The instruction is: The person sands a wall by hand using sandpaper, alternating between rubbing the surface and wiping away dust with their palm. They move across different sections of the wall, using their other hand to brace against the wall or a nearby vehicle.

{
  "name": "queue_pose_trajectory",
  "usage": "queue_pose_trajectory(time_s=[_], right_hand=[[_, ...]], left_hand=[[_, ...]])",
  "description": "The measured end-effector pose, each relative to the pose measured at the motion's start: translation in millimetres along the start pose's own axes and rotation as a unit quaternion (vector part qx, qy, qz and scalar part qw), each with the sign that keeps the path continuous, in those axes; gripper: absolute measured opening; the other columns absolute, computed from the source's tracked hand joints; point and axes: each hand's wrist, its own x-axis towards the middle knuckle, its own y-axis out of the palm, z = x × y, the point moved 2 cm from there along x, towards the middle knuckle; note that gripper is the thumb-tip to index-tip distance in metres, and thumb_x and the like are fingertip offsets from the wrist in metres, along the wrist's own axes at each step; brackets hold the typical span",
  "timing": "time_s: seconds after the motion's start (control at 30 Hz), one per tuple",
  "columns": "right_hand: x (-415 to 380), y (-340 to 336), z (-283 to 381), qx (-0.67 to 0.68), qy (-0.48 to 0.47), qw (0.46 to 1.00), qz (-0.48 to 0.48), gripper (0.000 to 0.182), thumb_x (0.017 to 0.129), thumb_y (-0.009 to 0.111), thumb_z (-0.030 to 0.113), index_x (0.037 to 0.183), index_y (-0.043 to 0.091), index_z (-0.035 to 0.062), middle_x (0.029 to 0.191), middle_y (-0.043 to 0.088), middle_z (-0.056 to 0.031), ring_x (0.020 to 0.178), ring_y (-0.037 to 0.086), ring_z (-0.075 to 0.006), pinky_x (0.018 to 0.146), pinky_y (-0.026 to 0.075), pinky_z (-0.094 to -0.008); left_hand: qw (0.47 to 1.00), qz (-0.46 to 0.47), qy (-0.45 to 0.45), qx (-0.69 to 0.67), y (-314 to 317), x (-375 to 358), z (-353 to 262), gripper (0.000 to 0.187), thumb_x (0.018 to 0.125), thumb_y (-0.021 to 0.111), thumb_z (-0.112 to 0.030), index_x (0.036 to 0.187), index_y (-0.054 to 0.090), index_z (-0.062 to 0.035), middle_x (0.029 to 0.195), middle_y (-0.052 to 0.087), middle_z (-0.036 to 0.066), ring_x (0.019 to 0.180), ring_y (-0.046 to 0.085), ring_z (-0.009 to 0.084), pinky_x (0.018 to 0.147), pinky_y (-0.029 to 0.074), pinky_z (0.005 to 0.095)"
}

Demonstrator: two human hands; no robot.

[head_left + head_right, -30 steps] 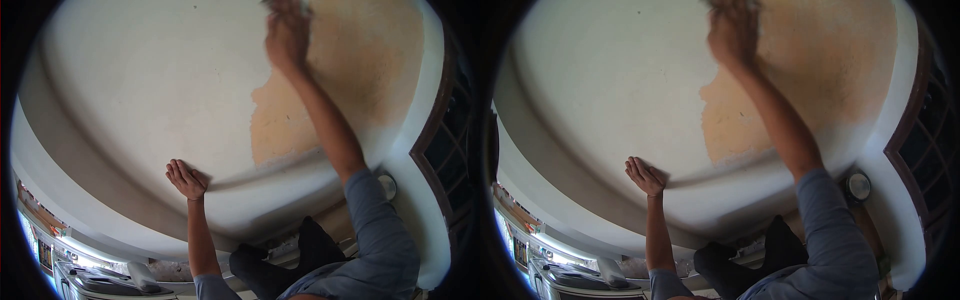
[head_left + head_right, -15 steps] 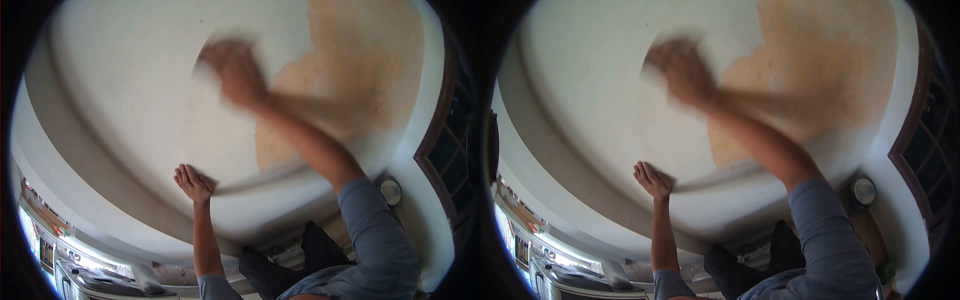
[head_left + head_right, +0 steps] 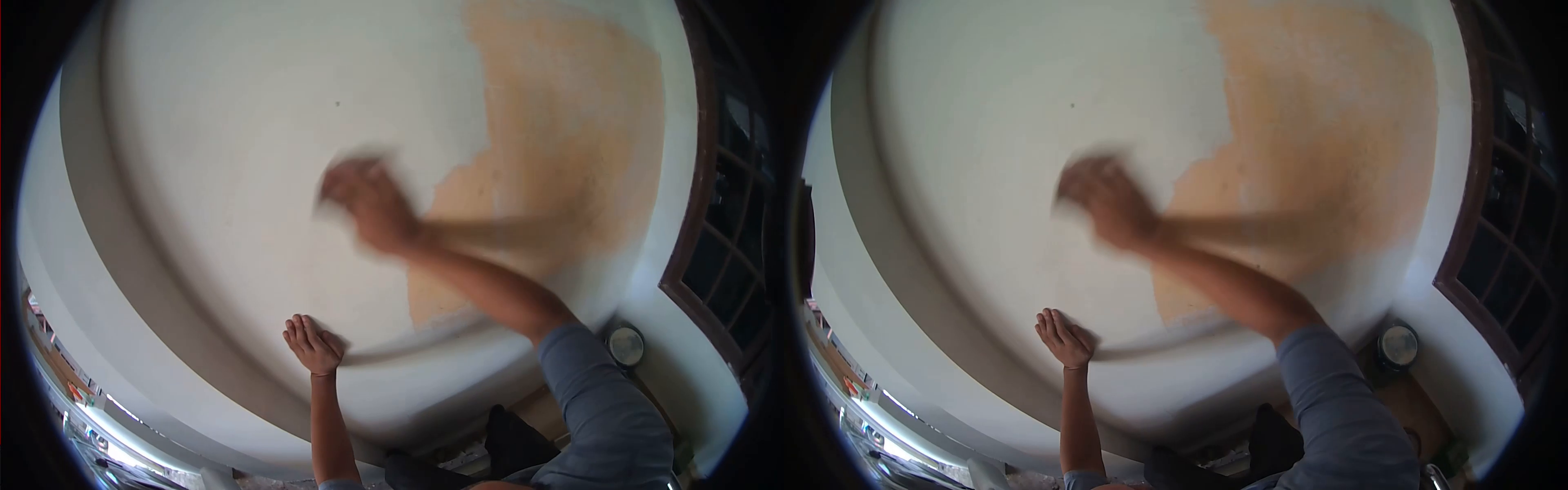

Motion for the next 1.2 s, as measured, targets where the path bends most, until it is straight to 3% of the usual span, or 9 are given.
queue_pose_trajectory(time_s=[0.13, 0.23, 0.43, 0.57, 0.63, 0.73, 0.87, 1.03, 1.2], right_hand=[[-24.2, 16.1, 63.6, 0.362, 0.132, 0.919, 0.079, 0.037, 0.099, 0.048, 0.024, 0.133, 0.055, 0.0085, 0.14, 0.051, -0.0077, 0.13, 0.045, -0.0243, 0.113, 0.028, -0.0387], [-21.9, -23.2, 13.6, 0.841, 0.379, 0.378, -0.078, 0.046, 0.102, 0.042, 0.041, 0.133, 0.048, 0.0075, 0.132, 0.056, -0.0056, 0.122, 0.052, -0.0178, 0.104, 0.041, -0.0352], [-66.9, -83.5, -43.9, 0.855, 0.411, 0.279, -0.151, 0.044, 0.102, 0.041, 0.038, 0.134, 0.047, 0.0077, 0.133, 0.054, -0.0078, 0.125, 0.051, -0.0231, 0.106, 0.04, -0.0424], [-90.7, -94.7, -78.9, 0.677, 0.379, 0.56, -0.292, 0.048, 0.101, 0.043, 0.04, 0.135, 0.048, 0.0064, 0.136, 0.052, -0.0107, 0.128, 0.048, -0.0245, 0.107, 0.038, -0.045], [-87.2, -119.6, -75.9, 0.07, 0.117, 0.936, -0.326, 0.045, 0.099, 0.046, 0.029, 0.135, 0.05, 0.0034, 0.14, 0.049, -0.0161, 0.133, 0.044, -0.0276, 0.112, 0.031, -0.0472], [-123.6, -79.6, -98.5, -0.156, 0.059, 0.984, -0.059, 0.046, 0.091, 0.047, 0.014, 0.135, 0.052, 0.0006, 0.143, 0.046, -0.018, 0.137, 0.039, -0.0299, 0.116, 0.022, -0.0474], [-125.3, -75.7, -107.7, -0.15, 0.064, 0.984, -0.073, 0.049, 0.087, 0.044, 0.014, 0.133, 0.055, 0.004, 0.144, 0.047, -0.0122, 0.137, 0.041, -0.0284, 0.115, 0.02, -0.0477], [-122.5, -73.3, -105.0, -0.161, 0.081, 0.981, -0.067, 0.043, 0.094, 0.044, 0.022, 0.131, 0.058, 0.0049, 0.143, 0.049, -0.0094, 0.134, 0.043, -0.0281, 0.115, 0.021, -0.0464], [-126.5, -34.1, -63.6, -0.119, 0.192, 0.972, -0.065, 0.039, 0.094, 0.049, 0.021, 0.129, 0.059, 0.0072, 0.144, 0.048, -0.0083, 0.136, 0.04, -0.0275, 0.11, 0.025, -0.053]], left_hand=[[1.0, 0.01, -0.018, 0.013, -0.5, -2.7, 5.0, 0.05, 0.092, 0.045, -0.019, 0.134, 0.047, 0.0075, 0.142, 0.045, 0.022, 0.137, 0.036, 0.0391, 0.115, 0.021, 0.0507], [0.999, 0.037, -0.004, 0.012, 0.4, -5.8, 7.6, 0.055, 0.09, 0.047, -0.021, 0.137, 0.043, 0.0071, 0.143, 0.043, 0.023, 0.138, 0.035, 0.0392, 0.115, 0.021, 0.0526], [0.994, 0.064, -0.083, 0.028, 12.4, 4.6, -22.1, 0.067, 0.092, 0.043, -0.035, 0.143, 0.033, 0.0072, 0.152, 0.029, 0.024, 0.144, 0.017, 0.0411, 0.115, 0.003, 0.0565], [0.982, 0.179, -0.058, -0.02, 45.3, 49.3, -124.3, 0.078, 0.093, 0.042, -0.048, 0.147, 0.026, 0.0052, 0.154, 0.013, 0.033, 0.145, 0.0, 0.0489, 0.105, -0.013, 0.0703], [0.962, 0.206, 0.167, -0.062, 53.2, 76.5, -185.1, 0.057, 0.095, 0.042, -0.049, 0.147, 0.037, -0.0249, 0.158, 0.024, 0.007, 0.148, 0.015, 0.0272, 0.109, -0.008, 0.0675], [0.937, 0.218, 0.26, -0.087, 55.2, 98.1, -213.8, 0.059, 0.094, 0.047, -0.048, 0.149, 0.031, -0.0333, 0.157, 0.027, -0.005, 0.146, 0.02, 0.0201, 0.113, 0.01, 0.0619], [0.94, 0.241, 0.238, -0.023, 47.6, 99.4, -172.4, 0.058, 0.093, 0.044, -0.056, 0.147, 0.035, -0.0381, 0.156, 0.029, -0.007, 0.145, 0.023, 0.0197, 0.113, 0.007, 0.0633], [0.991, 0.082, -0.086, 0.068, 0.8, 96.8, -16.5, 0.068, 0.093, 0.046, -0.046, 0.145, 0.039, -0.0029, 0.155, 0.025, 0.022, 0.147, 0.012, 0.0381, 0.115, -0.003, 0.0544], [0.997, -0.013, -0.076, 0.025, -12.7, 70.6, 20.9, 0.055, 0.093, 0.044, -0.03, 0.139, 0.047, -0.0013, 0.15, 0.037, 0.02, 0.146, 0.02, 0.0321, 0.118, 0.002, 0.0469]])
